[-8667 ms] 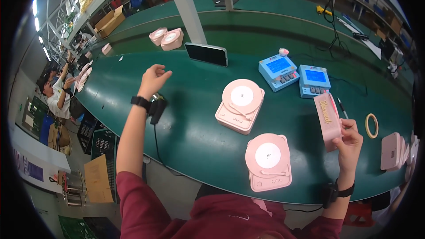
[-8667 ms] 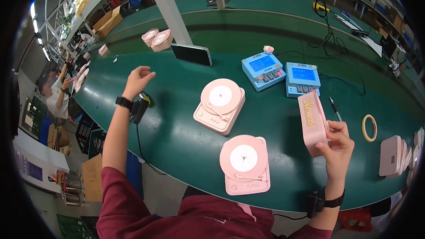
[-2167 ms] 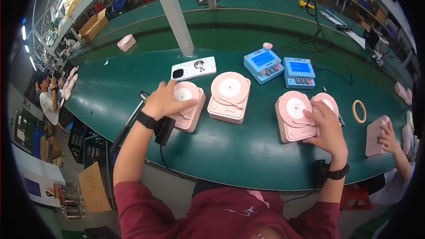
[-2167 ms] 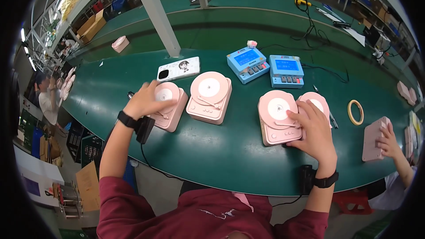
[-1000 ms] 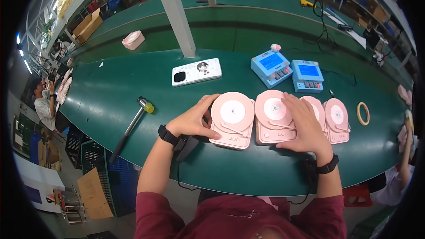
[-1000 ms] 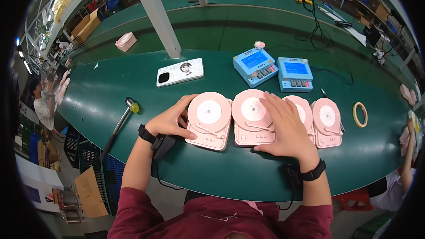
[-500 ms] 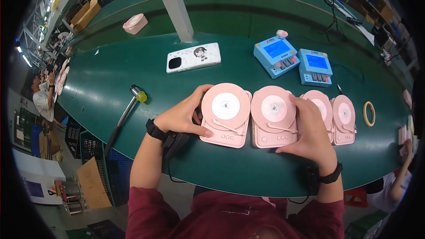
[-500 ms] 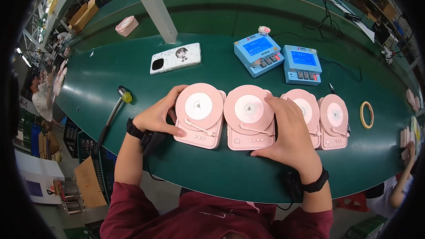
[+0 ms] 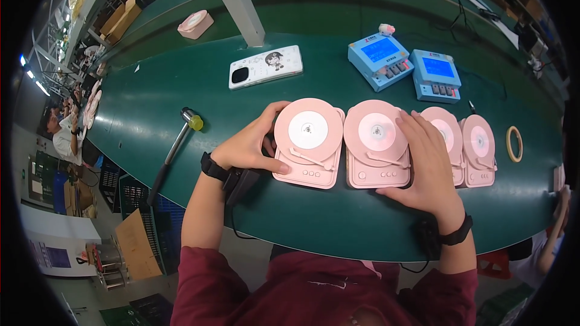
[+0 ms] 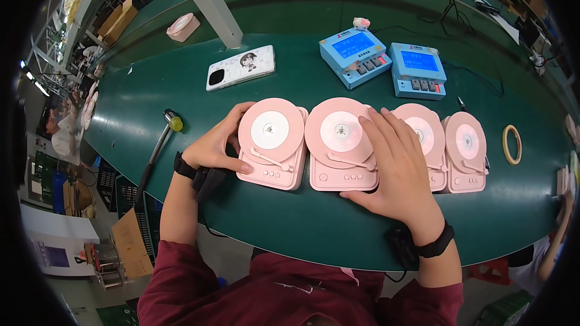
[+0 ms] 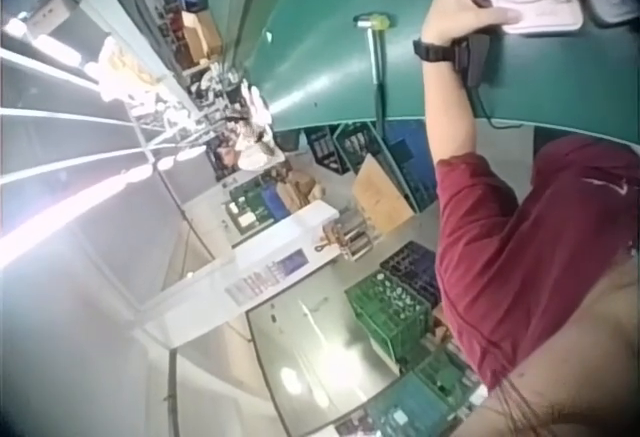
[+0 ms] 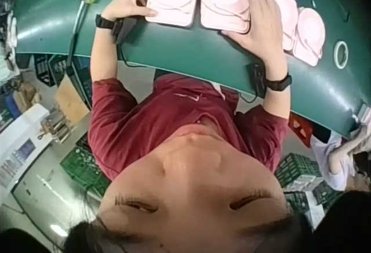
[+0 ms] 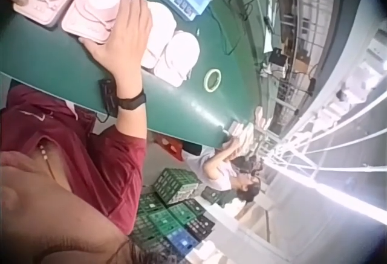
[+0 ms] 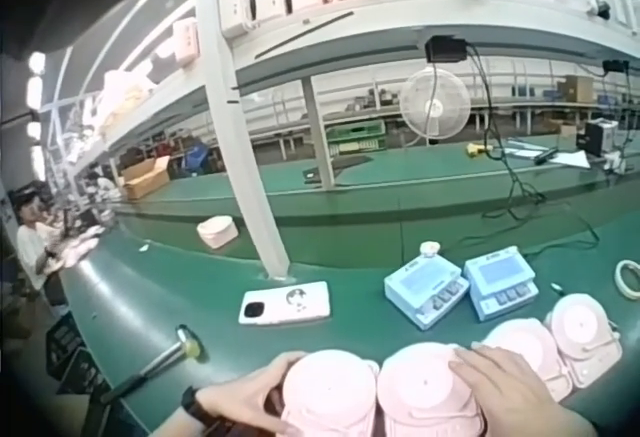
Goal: Inspecting and testing small pink desk fans at a factory workbench, then marking them with a pen.
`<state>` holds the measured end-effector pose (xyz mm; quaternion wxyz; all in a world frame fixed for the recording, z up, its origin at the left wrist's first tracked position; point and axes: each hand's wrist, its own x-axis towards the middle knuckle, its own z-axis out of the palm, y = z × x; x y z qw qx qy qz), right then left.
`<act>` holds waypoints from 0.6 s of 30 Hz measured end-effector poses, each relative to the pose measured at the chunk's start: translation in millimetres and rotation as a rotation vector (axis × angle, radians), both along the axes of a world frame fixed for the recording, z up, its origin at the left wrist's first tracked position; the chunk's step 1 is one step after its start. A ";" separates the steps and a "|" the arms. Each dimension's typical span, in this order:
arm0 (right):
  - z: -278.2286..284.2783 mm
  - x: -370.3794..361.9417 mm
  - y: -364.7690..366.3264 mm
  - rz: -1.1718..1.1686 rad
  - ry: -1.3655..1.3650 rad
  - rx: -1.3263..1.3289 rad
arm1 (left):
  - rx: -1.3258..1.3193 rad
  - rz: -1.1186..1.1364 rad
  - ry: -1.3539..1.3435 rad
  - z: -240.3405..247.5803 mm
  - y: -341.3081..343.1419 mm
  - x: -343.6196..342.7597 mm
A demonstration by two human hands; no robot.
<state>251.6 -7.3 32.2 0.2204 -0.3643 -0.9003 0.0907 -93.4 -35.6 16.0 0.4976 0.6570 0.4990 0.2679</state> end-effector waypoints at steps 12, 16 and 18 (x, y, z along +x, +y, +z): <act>1.3 0.2 0.3 -0.018 0.012 -0.041 | -0.010 0.005 -0.004 0.9 0.9 -0.3; 0.8 -2.7 -0.4 -0.029 0.025 0.009 | 0.000 0.014 0.006 0.8 0.5 -0.3; 1.2 -2.2 -0.7 -0.029 0.018 0.004 | -0.002 0.011 0.011 0.7 0.6 -0.1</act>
